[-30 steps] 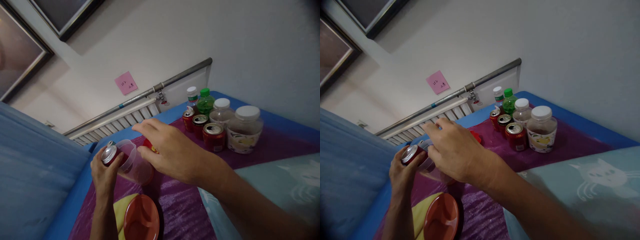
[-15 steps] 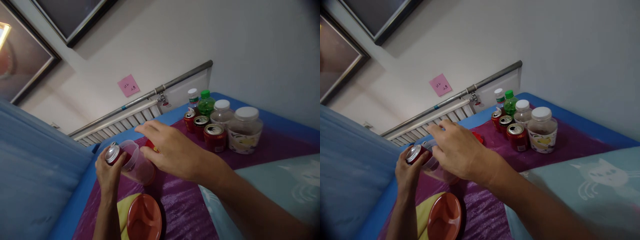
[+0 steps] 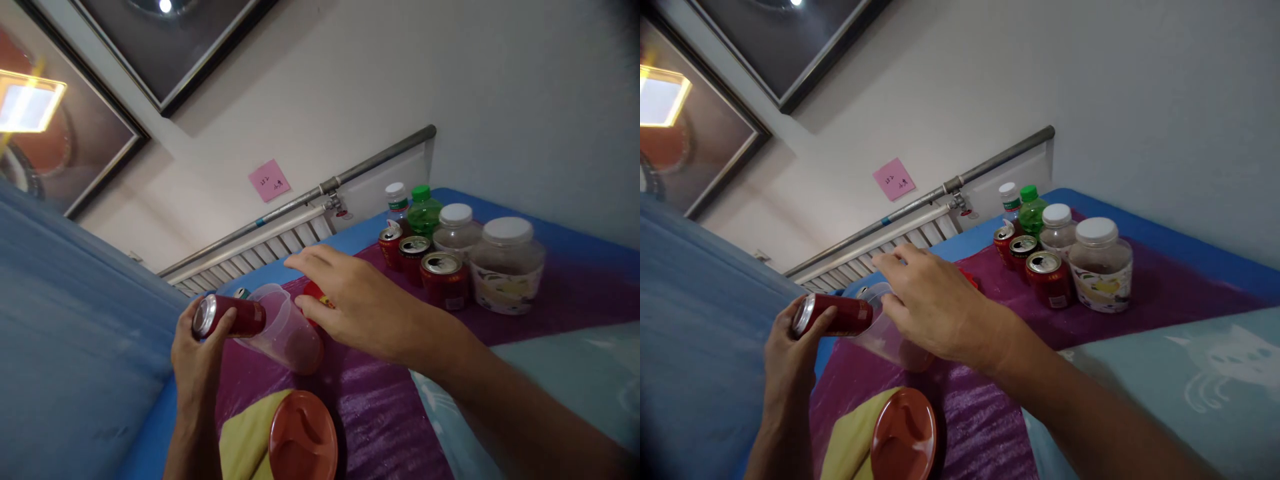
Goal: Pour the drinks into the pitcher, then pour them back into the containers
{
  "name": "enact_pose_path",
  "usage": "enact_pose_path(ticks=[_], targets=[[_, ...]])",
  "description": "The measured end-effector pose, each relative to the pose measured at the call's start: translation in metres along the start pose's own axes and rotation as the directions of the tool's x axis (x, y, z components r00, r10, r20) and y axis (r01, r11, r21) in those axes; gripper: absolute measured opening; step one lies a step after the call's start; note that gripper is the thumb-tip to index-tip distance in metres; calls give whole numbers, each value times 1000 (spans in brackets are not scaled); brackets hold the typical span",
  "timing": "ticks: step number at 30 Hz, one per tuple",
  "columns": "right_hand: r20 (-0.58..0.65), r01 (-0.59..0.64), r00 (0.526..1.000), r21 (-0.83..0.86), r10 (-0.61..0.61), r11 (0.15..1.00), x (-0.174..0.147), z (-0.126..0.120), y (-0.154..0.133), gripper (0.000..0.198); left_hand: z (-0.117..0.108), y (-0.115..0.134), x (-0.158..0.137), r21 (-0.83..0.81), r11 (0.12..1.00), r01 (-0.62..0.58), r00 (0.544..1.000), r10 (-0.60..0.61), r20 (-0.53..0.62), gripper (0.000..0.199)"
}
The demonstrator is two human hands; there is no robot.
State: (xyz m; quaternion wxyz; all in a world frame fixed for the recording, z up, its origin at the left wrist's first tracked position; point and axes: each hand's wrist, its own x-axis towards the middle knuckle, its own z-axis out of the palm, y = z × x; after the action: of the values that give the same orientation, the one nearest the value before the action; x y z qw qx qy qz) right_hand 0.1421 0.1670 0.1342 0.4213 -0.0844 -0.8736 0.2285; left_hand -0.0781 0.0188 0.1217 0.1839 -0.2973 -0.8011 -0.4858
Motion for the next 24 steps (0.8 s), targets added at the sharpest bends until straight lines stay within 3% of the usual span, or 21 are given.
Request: enact_pose_path(ticks=[11, 18, 24], targets=[[1, -5, 1000, -22, 5, 1000, 0, 1, 1, 31, -23, -14, 10, -81, 995, 64, 981, -48, 188, 79], [-7, 4, 1000, -43, -4, 999, 0, 2, 4, 26, -48, -32, 9, 128, 989, 70, 936, -110, 335, 82], [40, -14, 999, -61, 17, 998, 2, 8, 6, 28, -43, -50, -3, 109, 972, 206, 892, -233, 388, 75]])
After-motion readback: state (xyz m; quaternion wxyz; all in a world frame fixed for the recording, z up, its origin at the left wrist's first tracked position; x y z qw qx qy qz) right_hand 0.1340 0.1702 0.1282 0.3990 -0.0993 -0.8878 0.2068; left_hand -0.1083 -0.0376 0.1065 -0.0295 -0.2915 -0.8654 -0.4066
